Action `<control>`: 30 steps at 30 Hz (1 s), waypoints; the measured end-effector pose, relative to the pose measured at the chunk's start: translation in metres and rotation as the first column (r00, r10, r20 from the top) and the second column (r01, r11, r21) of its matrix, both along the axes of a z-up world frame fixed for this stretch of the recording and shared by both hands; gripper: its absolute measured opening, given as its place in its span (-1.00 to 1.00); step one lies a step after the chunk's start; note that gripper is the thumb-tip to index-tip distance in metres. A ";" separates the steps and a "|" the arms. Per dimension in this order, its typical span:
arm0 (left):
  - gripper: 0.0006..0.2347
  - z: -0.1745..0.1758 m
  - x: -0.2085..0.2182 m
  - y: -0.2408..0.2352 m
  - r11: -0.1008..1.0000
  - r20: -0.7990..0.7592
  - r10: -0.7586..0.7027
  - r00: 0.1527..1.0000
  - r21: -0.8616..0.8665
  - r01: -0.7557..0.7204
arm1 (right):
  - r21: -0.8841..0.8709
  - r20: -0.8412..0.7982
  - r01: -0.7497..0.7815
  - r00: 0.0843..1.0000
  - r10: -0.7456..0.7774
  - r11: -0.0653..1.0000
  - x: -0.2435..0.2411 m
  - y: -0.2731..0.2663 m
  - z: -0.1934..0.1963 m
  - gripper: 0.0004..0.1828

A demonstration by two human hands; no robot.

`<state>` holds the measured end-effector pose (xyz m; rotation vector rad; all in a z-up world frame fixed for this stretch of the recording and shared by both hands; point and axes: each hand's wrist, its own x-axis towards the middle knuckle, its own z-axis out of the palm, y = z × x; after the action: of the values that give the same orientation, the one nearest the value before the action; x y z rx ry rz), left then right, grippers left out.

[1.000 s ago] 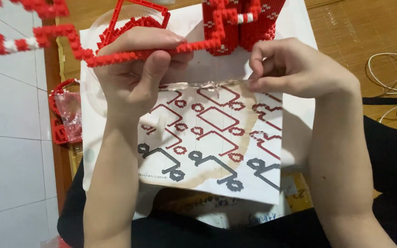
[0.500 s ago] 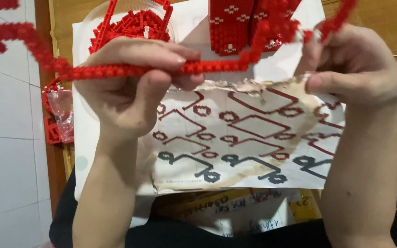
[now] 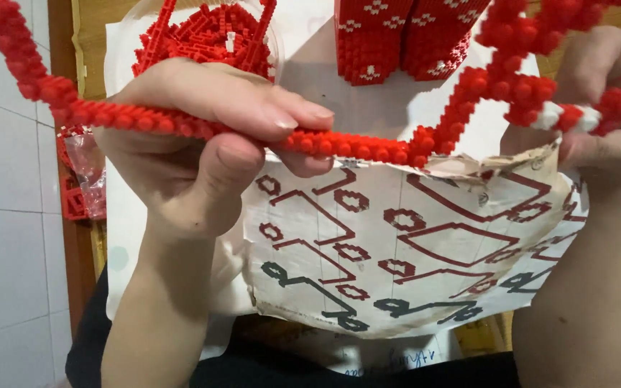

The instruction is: The person assembles small red plastic bricks into a rectangular frame by hand, following a printed diagram on a white surface. They pick bricks from a bowl, connect them to form a chain, and then attach the chain to a larger red structure.

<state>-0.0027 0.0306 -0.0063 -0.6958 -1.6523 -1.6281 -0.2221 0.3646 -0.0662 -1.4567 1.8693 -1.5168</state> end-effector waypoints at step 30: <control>-0.73 0.022 0.003 -0.007 0.759 0.618 -0.255 0.744 -0.348 0.550 | 0.765 -0.007 -0.063 0.994 0.107 0.641 0.088 -0.132 0.065 -0.79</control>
<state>0.0003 0.0234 0.0154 -0.9975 -2.5614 -1.8112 -0.1343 0.2326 -0.0012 -1.1238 2.0457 -0.4736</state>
